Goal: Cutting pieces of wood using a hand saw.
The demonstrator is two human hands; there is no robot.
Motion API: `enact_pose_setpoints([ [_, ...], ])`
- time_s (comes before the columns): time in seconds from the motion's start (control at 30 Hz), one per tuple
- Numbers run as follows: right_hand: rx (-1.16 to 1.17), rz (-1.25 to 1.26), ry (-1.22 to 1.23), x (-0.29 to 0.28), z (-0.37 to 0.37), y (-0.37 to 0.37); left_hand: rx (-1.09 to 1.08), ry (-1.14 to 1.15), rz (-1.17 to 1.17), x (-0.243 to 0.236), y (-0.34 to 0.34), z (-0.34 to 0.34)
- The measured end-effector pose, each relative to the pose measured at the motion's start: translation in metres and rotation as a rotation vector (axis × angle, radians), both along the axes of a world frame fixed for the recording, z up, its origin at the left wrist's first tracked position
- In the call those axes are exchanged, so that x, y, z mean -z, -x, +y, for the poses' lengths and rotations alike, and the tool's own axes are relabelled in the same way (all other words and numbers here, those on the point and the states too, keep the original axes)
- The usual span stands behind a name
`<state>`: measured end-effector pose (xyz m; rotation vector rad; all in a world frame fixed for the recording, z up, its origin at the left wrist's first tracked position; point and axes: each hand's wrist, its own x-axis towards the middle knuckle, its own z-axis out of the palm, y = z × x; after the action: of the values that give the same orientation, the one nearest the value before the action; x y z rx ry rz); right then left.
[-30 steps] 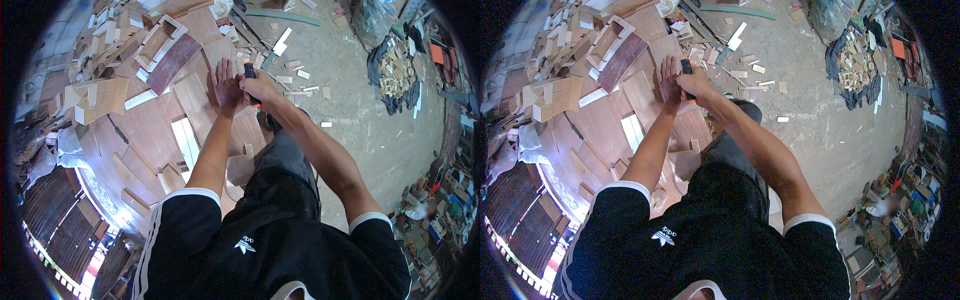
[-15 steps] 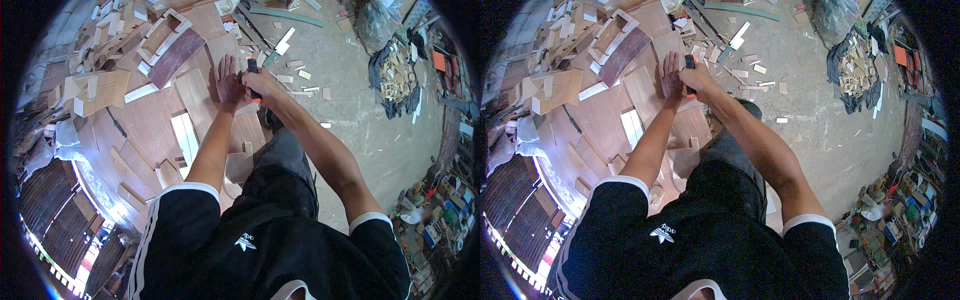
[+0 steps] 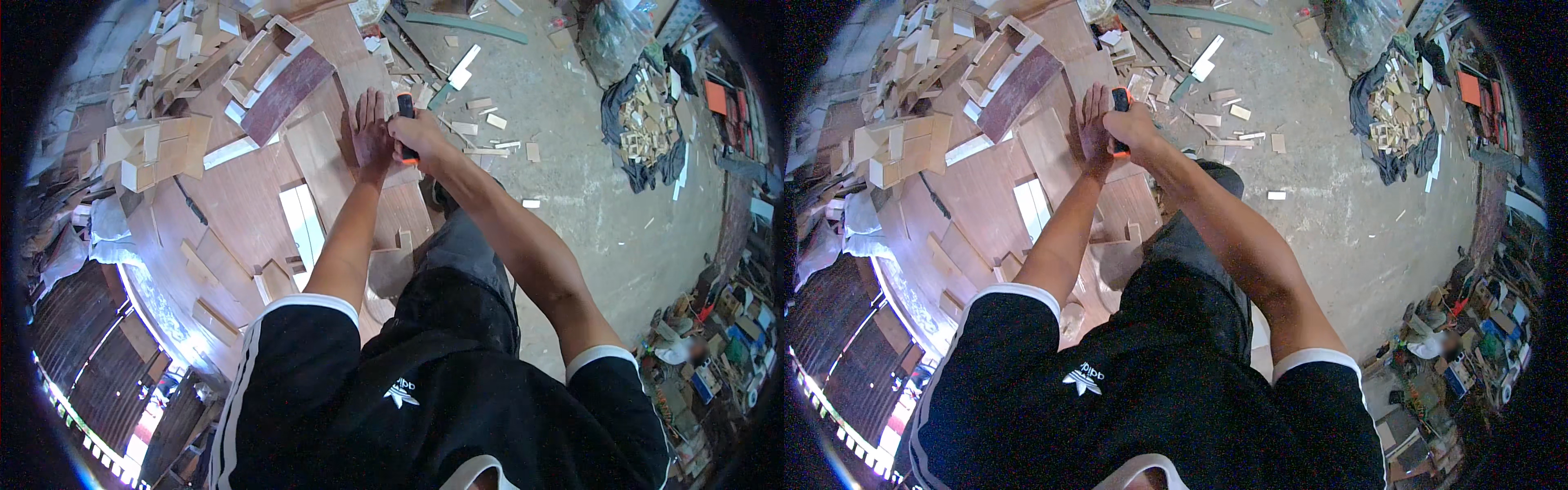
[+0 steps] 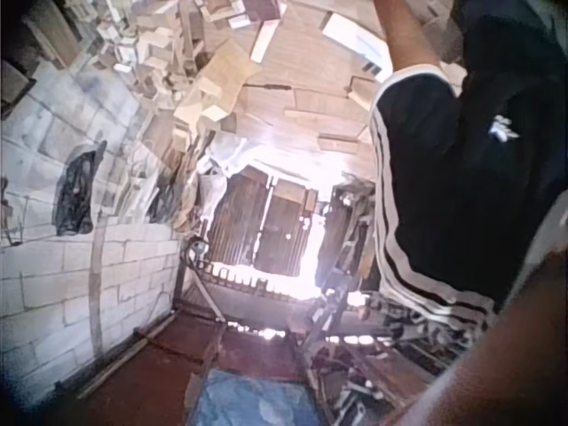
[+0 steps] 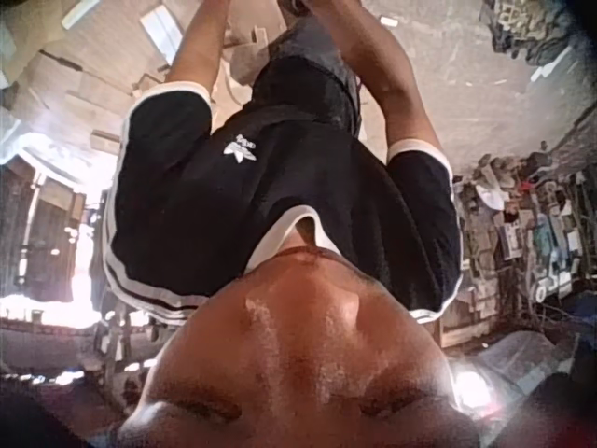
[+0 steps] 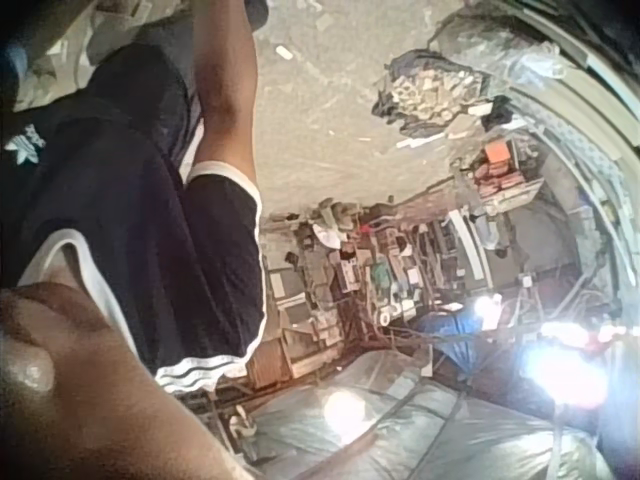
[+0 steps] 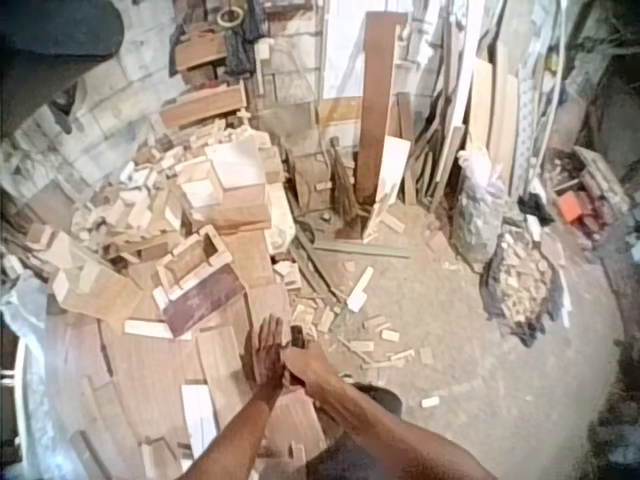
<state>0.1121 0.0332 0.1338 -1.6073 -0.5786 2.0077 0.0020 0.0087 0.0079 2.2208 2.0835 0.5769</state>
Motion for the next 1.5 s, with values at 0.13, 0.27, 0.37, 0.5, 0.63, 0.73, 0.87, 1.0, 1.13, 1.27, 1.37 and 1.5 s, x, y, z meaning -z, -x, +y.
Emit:
enact_pose_setpoints([
  [0.13, -0.024, 0.011, -0.068, 0.000, -0.019, -0.009, -0.030, 0.054, -0.036, 0.000, 0.001, -0.015],
  [0.27, -0.009, 0.012, -0.041, 0.002, -0.008, -0.017, -0.021, 0.051, -0.008, -0.002, -0.007, -0.005],
  [0.37, -0.058, -0.010, -0.053, -0.011, -0.010, -0.008, -0.025, 0.041, 0.060, -0.003, 0.003, -0.005],
  [0.5, -0.043, -0.006, -0.026, 0.000, -0.004, -0.004, 0.022, 0.016, 0.054, 0.003, 0.000, -0.003],
  [0.63, -0.068, 0.006, -0.077, -0.011, -0.009, -0.009, -0.031, 0.068, 0.023, 0.002, 0.005, -0.015],
  [0.73, -0.070, 0.042, -0.006, -0.002, 0.001, -0.019, -0.046, 0.079, -0.044, -0.014, -0.010, -0.001],
  [0.87, -0.035, 0.145, 0.037, -0.016, -0.004, -0.017, -0.033, 0.081, -0.018, -0.012, -0.002, -0.004],
  [1.0, -0.108, 0.076, -0.058, -0.002, -0.003, -0.017, -0.034, 0.021, -0.042, -0.004, -0.004, -0.001],
  [1.13, -0.089, 0.062, 0.006, -0.010, -0.004, -0.010, -0.010, 0.028, -0.141, -0.005, 0.003, -0.008],
  [1.27, -0.069, 0.046, -0.063, 0.004, -0.008, -0.007, -0.006, 0.005, 0.081, 0.000, -0.001, -0.001],
  [1.37, -0.050, 0.020, 0.079, -0.007, 0.005, -0.004, -0.019, -0.004, 0.035, 0.007, 0.001, -0.002],
  [1.5, -0.020, 0.100, -0.037, -0.006, 0.004, -0.018, -0.030, 0.017, -0.040, 0.001, -0.001, -0.005],
])
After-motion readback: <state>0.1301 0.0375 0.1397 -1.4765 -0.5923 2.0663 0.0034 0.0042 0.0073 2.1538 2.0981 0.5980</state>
